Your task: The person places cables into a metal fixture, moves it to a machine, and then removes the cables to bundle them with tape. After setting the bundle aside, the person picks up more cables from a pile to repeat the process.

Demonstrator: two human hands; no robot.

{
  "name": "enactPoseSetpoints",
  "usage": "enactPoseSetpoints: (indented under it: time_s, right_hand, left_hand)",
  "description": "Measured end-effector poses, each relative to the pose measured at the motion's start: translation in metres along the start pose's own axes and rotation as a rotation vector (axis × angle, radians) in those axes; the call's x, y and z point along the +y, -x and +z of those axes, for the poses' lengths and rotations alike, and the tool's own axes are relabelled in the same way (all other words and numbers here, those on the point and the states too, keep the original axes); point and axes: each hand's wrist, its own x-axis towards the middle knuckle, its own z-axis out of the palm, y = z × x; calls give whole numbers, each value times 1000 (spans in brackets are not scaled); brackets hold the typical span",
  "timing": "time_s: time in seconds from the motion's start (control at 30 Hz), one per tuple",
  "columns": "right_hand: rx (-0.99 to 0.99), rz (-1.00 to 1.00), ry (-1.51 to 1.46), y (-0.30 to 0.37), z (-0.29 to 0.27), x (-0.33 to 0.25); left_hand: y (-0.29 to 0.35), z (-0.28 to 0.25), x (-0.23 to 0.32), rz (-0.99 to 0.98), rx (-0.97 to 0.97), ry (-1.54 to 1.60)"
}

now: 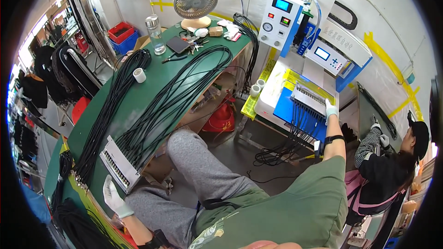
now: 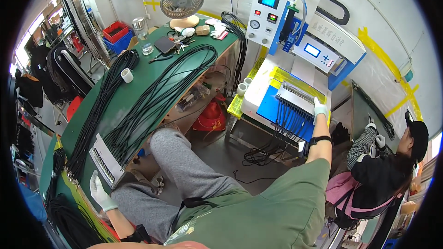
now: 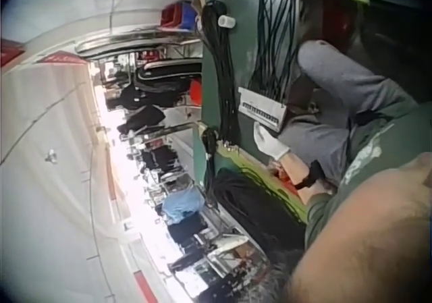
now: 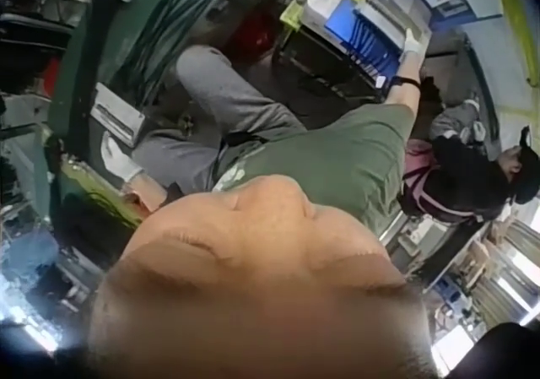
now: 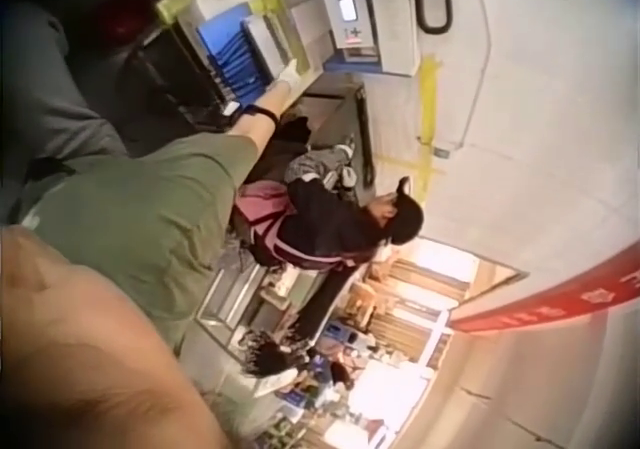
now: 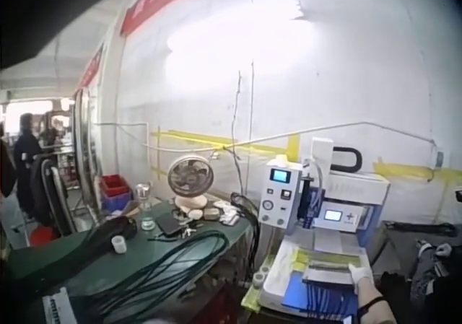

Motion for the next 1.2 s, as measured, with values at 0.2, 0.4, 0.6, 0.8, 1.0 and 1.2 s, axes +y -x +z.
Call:
enactPoseSetpoints:
  time_s: [0.2, 0.4, 0.6, 0.8, 1.0, 1.2]
  right_hand:
    - [-9, -477, -148, 56, -45, -42]
    - [-332, -850, -657, 194, 0, -139]
    - [-1343, -1032, -739, 469, 22, -226]
    - [-1500, -1658, 4, 683, 73, -304]
    - [-1081, -2485, 144, 831, 182, -322]
    - [-1060, -2283, 615, 874, 179, -333]
  left_hand:
    - [23, 26, 37, -22, -130, 28]
    - [58, 76, 50, -44, -462, 84]
    - [92, 113, 72, -357, -742, 605]
    - [87, 51, 51, -508, -431, 949]
    - [61, 28, 25, -649, -345, 1012]
    - [58, 24, 0, -605, -324, 963]
